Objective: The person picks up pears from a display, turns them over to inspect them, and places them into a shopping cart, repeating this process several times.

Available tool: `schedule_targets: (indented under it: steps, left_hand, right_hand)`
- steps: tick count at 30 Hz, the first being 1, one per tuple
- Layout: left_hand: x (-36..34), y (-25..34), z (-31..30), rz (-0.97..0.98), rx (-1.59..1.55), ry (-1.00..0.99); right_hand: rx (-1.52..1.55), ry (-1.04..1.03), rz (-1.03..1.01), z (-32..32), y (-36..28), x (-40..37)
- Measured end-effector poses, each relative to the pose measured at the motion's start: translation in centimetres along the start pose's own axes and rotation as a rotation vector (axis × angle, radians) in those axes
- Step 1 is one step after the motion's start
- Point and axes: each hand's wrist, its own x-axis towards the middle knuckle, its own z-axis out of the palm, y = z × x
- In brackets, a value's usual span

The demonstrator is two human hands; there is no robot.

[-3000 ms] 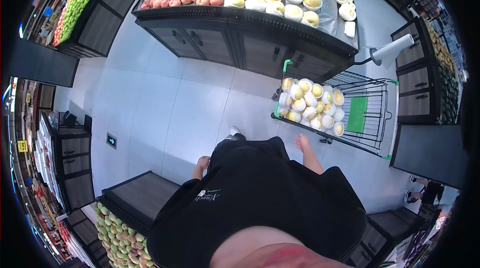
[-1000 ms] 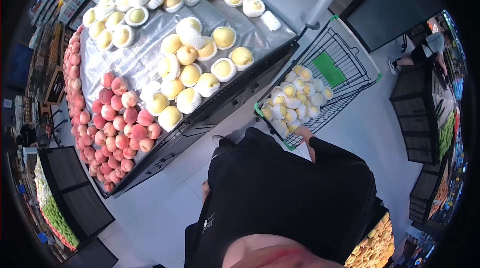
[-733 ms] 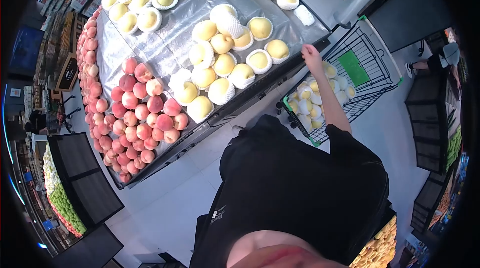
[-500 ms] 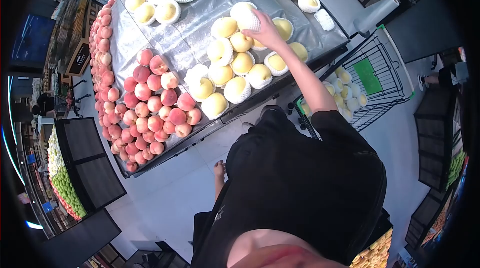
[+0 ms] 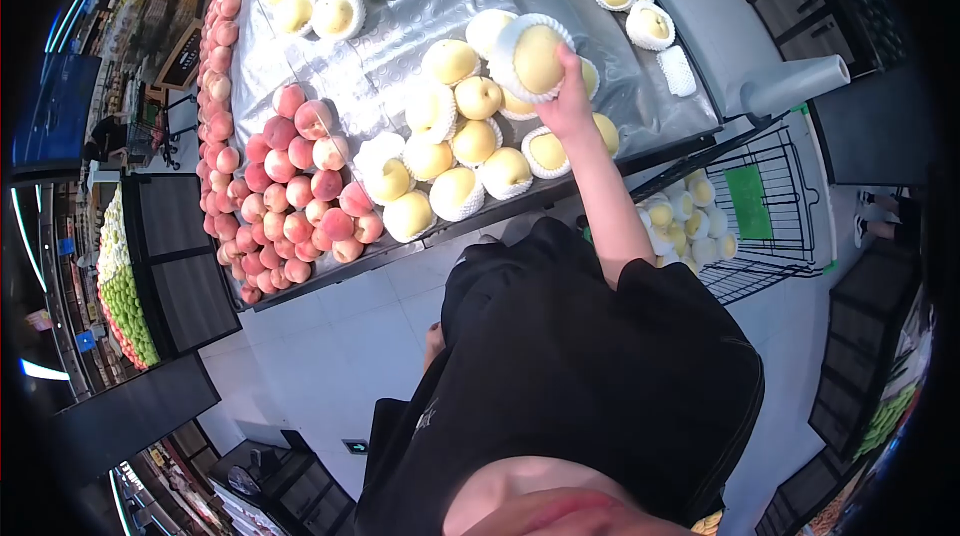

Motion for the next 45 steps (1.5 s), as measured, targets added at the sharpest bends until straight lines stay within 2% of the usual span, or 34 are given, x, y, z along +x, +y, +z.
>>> schedule_targets:
  steps: [2,3,6,9,12,13,15,16,18,21,22,23,24,26,29,32,36,40,42,45]
  left_hand:
    - [-2.0,0.3,0.6,-0.064,0.022,-0.016]
    - [-3.1,0.8,0.9,-0.088,0.022,-0.033]
    - [-5.8,3.2,1.5,-0.133,0.032,-0.098]
    - [-7.1,6.2,0.8,-0.148,0.085,-0.192]
    - [-9.4,13.1,-1.2,-0.119,0.171,-0.342]
    - [-11.0,16.8,-2.7,-0.066,0.194,-0.393]
    - [-15.7,25.3,-5.3,0.181,0.196,-0.430]
    - [-18.9,30.0,-5.8,0.332,0.207,-0.378]
    - [-24.4,37.6,-5.8,0.698,0.028,-0.261]
    - [-31.7,45.3,-3.6,1.222,-0.248,-0.167]
    - [-32.8,46.5,-2.7,1.423,-0.249,-0.092]
    - [-33.8,47.3,-2.3,1.564,-0.091,0.002]
    - [-34.2,46.9,-1.3,1.497,-0.151,0.006]
    - [-33.3,46.6,0.6,1.413,-0.522,-0.179]
    - [-32.5,46.6,0.7,1.607,-0.446,0.097]
    - [-32.4,45.9,-1.2,1.695,-0.002,0.471]
    - [-31.6,45.6,-2.6,1.603,-0.167,0.288]
    - [-31.3,46.2,-3.4,1.404,-0.395,0.004]
    - [-31.1,46.5,-4.6,1.337,-0.511,-0.142]
    - [-27.2,45.9,-4.7,1.353,-0.836,-0.313]
  right_hand:
    - [0.251,-0.089,0.109,1.5,-2.3,-1.8]
    - [0.404,-0.205,0.164,0.9,-2.6,-1.8]
    - [0.503,-0.282,0.192,0.6,-3.5,-2.5]
    - [0.580,-0.225,0.234,-0.1,-3.5,-3.3]
    - [0.342,-0.179,0.200,-0.7,-3.1,-5.0]
    - [0.158,-0.240,0.158,-0.3,-3.2,-5.4]
    - [-0.199,-0.369,0.094,1.9,-3.3,-6.7]
    - [-0.347,-0.389,0.048,3.3,-3.0,-7.6]
    - [-0.643,-0.452,-0.061,6.5,-2.2,-9.3]
    - [-0.756,-0.542,-0.142,9.2,0.8,-11.3]
    - [-0.772,-0.559,-0.160,9.8,1.7,-11.9]
    - [-0.792,-0.552,-0.189,10.5,2.4,-12.5]
    - [-0.754,-0.521,-0.143,11.2,3.0,-13.1]
    - [-0.686,-0.446,-0.071,12.3,3.7,-13.9]
    - [-0.743,-0.388,-0.126,12.7,5.0,-14.5]
    - [-0.839,-0.316,-0.196,13.4,6.7,-15.8]
    - [-0.961,-0.305,-0.247,14.0,8.3,-16.6]
    - [-1.037,-0.273,-0.217,14.8,9.3,-17.8]
    - [-0.915,-0.286,-0.134,14.7,10.0,-17.8]
    - [-0.772,-0.359,-0.083,16.7,10.2,-18.0]
